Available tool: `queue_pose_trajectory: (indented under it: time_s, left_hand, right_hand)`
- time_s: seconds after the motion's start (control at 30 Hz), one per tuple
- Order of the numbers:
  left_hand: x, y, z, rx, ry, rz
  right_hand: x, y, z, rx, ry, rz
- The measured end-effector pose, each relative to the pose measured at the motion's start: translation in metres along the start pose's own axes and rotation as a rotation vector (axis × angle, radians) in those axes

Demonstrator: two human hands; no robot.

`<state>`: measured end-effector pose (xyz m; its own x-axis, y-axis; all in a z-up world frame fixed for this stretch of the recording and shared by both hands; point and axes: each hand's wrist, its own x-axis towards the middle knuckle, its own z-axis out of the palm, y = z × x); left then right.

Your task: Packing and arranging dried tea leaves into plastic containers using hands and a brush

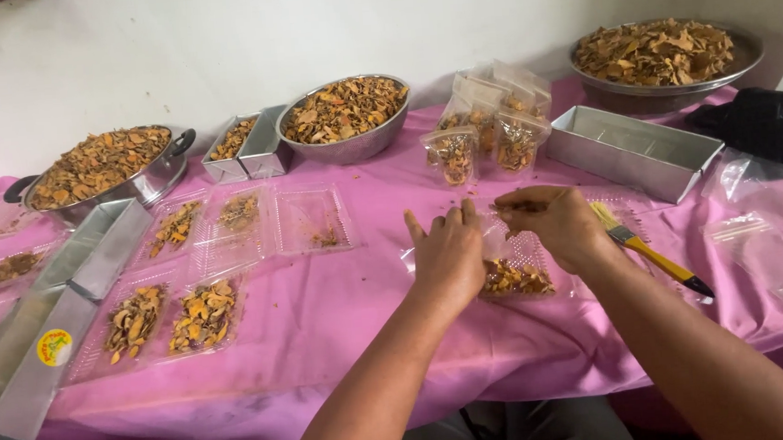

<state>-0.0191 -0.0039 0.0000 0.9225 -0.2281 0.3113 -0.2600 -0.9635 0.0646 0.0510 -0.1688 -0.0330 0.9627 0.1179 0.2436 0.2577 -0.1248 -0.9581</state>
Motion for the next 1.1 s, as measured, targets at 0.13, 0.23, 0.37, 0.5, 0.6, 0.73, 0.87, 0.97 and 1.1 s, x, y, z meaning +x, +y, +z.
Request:
queue_pose_trajectory:
  time_s: [0.13, 0.23, 0.37, 0.5, 0.6, 0.73, 0.87, 0.97, 1.1]
  left_hand:
    - [0.005, 0.013, -0.004, -0.061, 0.009, 0.007]
    - [0.007, 0.013, -0.006, -0.132, 0.028, 0.006]
    - [0.003, 0.017, -0.015, -0.260, 0.051, -0.003]
    - [0.003, 0.016, -0.014, -0.337, 0.103, -0.005]
    - [0.001, 0.016, -0.016, -0.378, 0.147, 0.005]
    - [-0.002, 0.017, -0.013, -0.406, 0.186, 0.016]
    - [0.003, 0.016, 0.007, -0.465, 0.226, 0.032]
    - [-0.004, 0.017, -0.009, -0.632, 0.306, 0.038]
    - [0.006, -0.002, 0.020, -0.797, 0.434, 0.123]
  right_hand:
    - [-0.005, 0.003, 0.010, -0.018, 0.122, -0.041]
    - [-0.005, 0.006, 0.013, -0.021, 0.168, -0.048]
    - [-0.013, -0.012, 0.013, -0.095, 0.209, -0.045]
    - [-0.022, -0.023, 0.009, -0.106, 0.222, -0.009]
    - [-0.021, -0.023, 0.001, -0.145, 0.165, -0.065]
    - [0.000, -0.006, -0.003, 0.037, 0.085, -0.069]
    - [0.016, -0.007, 0.001, 0.283, -0.037, -0.224]
    - [0.005, -0.039, 0.011, 0.254, -0.059, -0.276]
    - [-0.015, -0.073, -0.006, 0.024, -0.059, -0.287]
